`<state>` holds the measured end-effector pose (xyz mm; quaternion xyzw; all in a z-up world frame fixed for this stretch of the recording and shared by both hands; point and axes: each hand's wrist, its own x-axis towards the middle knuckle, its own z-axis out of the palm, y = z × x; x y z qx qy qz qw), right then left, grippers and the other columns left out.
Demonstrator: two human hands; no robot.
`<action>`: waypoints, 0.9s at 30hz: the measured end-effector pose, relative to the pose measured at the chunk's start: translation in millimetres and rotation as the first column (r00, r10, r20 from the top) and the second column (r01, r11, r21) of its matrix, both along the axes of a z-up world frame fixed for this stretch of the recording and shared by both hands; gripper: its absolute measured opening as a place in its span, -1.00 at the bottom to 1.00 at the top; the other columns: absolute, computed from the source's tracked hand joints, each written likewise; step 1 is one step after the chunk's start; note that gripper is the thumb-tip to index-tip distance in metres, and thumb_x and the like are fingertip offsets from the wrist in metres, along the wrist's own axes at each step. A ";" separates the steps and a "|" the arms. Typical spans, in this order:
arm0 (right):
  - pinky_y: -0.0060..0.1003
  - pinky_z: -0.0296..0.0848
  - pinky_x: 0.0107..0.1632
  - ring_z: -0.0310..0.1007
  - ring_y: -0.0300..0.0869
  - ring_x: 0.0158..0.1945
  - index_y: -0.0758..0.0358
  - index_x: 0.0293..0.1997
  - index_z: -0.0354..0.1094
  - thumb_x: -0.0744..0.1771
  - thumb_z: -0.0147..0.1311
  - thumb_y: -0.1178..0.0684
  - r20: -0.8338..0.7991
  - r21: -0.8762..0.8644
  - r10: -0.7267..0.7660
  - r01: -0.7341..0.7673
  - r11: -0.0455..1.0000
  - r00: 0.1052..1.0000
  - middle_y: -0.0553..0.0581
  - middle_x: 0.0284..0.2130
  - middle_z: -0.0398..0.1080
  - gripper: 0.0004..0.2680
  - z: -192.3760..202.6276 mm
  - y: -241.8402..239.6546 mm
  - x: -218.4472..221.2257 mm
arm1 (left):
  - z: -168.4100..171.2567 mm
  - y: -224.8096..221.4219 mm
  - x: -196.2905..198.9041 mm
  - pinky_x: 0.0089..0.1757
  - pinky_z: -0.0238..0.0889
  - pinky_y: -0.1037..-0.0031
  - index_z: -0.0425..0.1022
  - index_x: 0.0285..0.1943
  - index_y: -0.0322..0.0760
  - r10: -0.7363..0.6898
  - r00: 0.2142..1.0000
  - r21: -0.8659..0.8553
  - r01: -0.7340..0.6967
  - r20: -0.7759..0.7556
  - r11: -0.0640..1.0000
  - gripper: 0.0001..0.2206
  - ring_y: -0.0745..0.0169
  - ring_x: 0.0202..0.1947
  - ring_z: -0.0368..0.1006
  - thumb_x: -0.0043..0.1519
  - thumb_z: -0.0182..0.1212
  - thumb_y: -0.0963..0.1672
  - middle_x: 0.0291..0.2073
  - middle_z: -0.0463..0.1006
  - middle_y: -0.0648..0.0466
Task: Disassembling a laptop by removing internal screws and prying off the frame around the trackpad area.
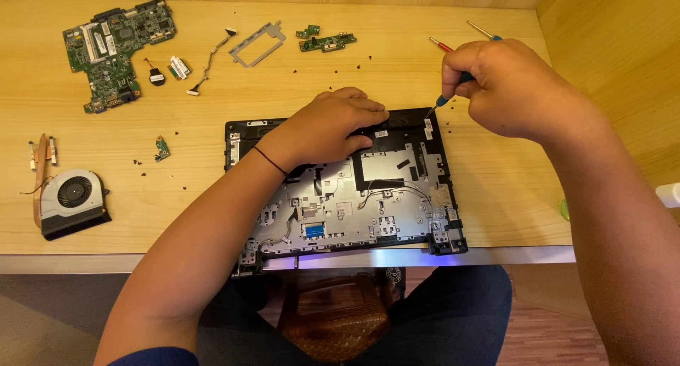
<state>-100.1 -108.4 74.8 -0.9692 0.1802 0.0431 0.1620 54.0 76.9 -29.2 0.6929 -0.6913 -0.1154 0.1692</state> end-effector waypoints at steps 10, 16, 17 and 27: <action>0.07 0.36 -0.27 0.43 0.19 -0.15 -0.02 -0.14 0.46 0.38 -0.15 -0.29 -0.135 -0.402 -0.144 0.078 0.912 0.980 0.23 -0.32 0.49 -0.71 12.6 12.0 7.4 | 0.6 -0.2 1.1 0.08 -0.03 0.07 0.29 0.29 -0.13 0.007 1.000 0.010 -0.007 -0.023 1.000 -0.57 -0.01 0.23 0.08 0.20 0.12 -0.08 0.23 0.34 0.17; 0.07 0.38 -0.07 0.37 0.19 0.02 -0.13 -0.12 0.50 0.28 -0.01 -0.15 -0.321 -0.373 -0.072 -0.056 0.926 0.944 0.22 -0.09 0.45 -0.81 29.6 26.8 23.8 | -1.3 -1.7 3.2 0.02 0.04 0.10 0.35 0.24 -0.17 -0.028 0.999 -0.057 0.027 -0.019 0.998 -0.58 0.04 0.15 0.16 0.18 0.17 -0.07 0.16 0.42 0.15; 0.07 0.39 -0.12 0.40 0.20 -0.03 -0.02 -0.13 0.49 0.31 -0.04 -0.14 -0.344 -0.387 -0.083 -0.061 0.920 0.935 0.27 -0.14 0.45 -0.80 30.3 32.3 28.0 | -0.7 -1.3 2.7 0.02 0.03 0.09 0.34 0.25 -0.17 -0.024 1.000 -0.045 0.024 -0.013 0.999 -0.58 0.03 0.16 0.15 0.18 0.16 -0.07 0.17 0.40 0.16; 0.05 0.40 -0.18 0.40 0.25 -0.13 0.28 -0.31 0.48 0.32 0.02 -0.01 -0.368 -0.325 -0.090 -0.037 0.945 0.926 0.44 -0.25 0.42 -0.82 29.9 43.5 46.6 | -4.4 0.9 6.1 0.04 0.04 0.08 0.32 0.26 -0.18 -0.034 0.999 -0.036 0.034 -0.009 0.999 -0.57 -0.01 0.19 0.13 0.17 0.16 -0.10 0.20 0.37 0.12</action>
